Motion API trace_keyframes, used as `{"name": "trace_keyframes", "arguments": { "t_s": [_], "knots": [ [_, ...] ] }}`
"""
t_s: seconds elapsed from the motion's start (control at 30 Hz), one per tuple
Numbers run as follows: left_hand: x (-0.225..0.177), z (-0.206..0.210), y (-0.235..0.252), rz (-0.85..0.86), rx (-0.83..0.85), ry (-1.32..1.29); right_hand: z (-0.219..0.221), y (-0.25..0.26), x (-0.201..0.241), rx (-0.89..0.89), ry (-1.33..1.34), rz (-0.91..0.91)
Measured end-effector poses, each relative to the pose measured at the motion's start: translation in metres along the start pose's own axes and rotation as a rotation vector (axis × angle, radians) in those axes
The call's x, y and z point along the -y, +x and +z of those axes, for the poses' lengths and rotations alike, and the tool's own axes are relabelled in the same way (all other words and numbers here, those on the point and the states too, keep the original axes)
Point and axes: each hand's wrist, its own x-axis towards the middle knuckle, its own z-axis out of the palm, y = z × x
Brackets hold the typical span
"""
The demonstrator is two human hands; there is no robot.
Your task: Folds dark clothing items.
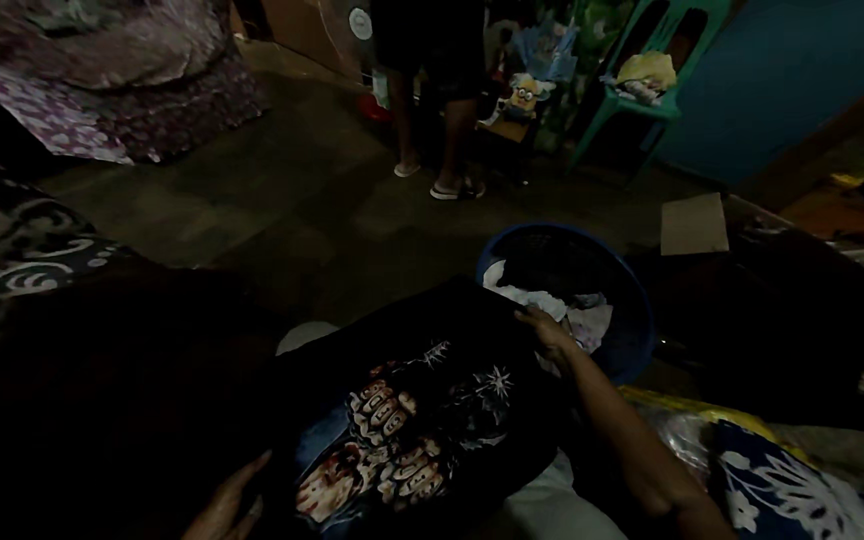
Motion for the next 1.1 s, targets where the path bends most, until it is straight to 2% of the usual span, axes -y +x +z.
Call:
{"name": "trace_keyframes", "arguments": {
  "t_s": [0.1, 0.17, 0.27, 0.33, 0.4, 0.47, 0.53, 0.6, 0.7, 0.8, 0.87, 1.0, 1.1],
  "knots": [
    [0.001, -0.006, -0.001, -0.067, 0.112, 0.062, -0.010, -0.007, 0.022, -0.079, 0.095, -0.054],
    [0.000, -0.003, -0.004, -0.086, 0.132, -0.033, -0.015, -0.010, 0.037, -0.123, 0.058, -0.069],
    [-0.008, 0.010, -0.020, -0.088, -0.027, -0.308, -0.018, -0.004, 0.047, -0.248, -0.061, -0.107],
    [-0.015, 0.013, -0.023, -0.013, -0.104, -0.499, -0.015, -0.002, 0.059, -0.281, -0.129, -0.171],
    [-0.022, 0.011, -0.019, 0.078, -0.131, -0.566, -0.011, -0.007, 0.075, -0.285, -0.128, -0.243],
    [-0.038, 0.012, -0.015, 0.206, -0.230, -0.536, -0.006, -0.012, 0.097, -0.287, -0.156, -0.308],
    [-0.065, 0.008, -0.017, 0.340, -0.338, -0.464, -0.004, -0.014, 0.121, -0.314, -0.228, -0.359],
    [-0.093, -0.006, -0.021, 0.471, -0.364, -0.390, -0.007, -0.010, 0.148, -0.373, -0.315, -0.396],
    [-0.139, -0.037, -0.017, 0.680, -0.258, -0.339, -0.015, 0.008, 0.186, -0.396, -0.409, -0.478],
    [-0.203, -0.031, -0.043, 0.747, -0.231, -0.288, -0.001, 0.020, 0.222, -0.415, -0.329, -0.545],
    [-0.242, -0.039, -0.043, 0.793, -0.189, -0.231, 0.012, 0.024, 0.244, -0.424, -0.279, -0.570],
    [-0.322, -0.061, -0.037, 0.926, -0.116, -0.078, 0.002, 0.051, 0.290, -0.436, -0.413, -0.641],
    [-0.370, -0.074, -0.033, 0.913, -0.204, 0.035, 0.003, 0.050, 0.314, -0.427, -0.473, -0.687]
  ]
}}
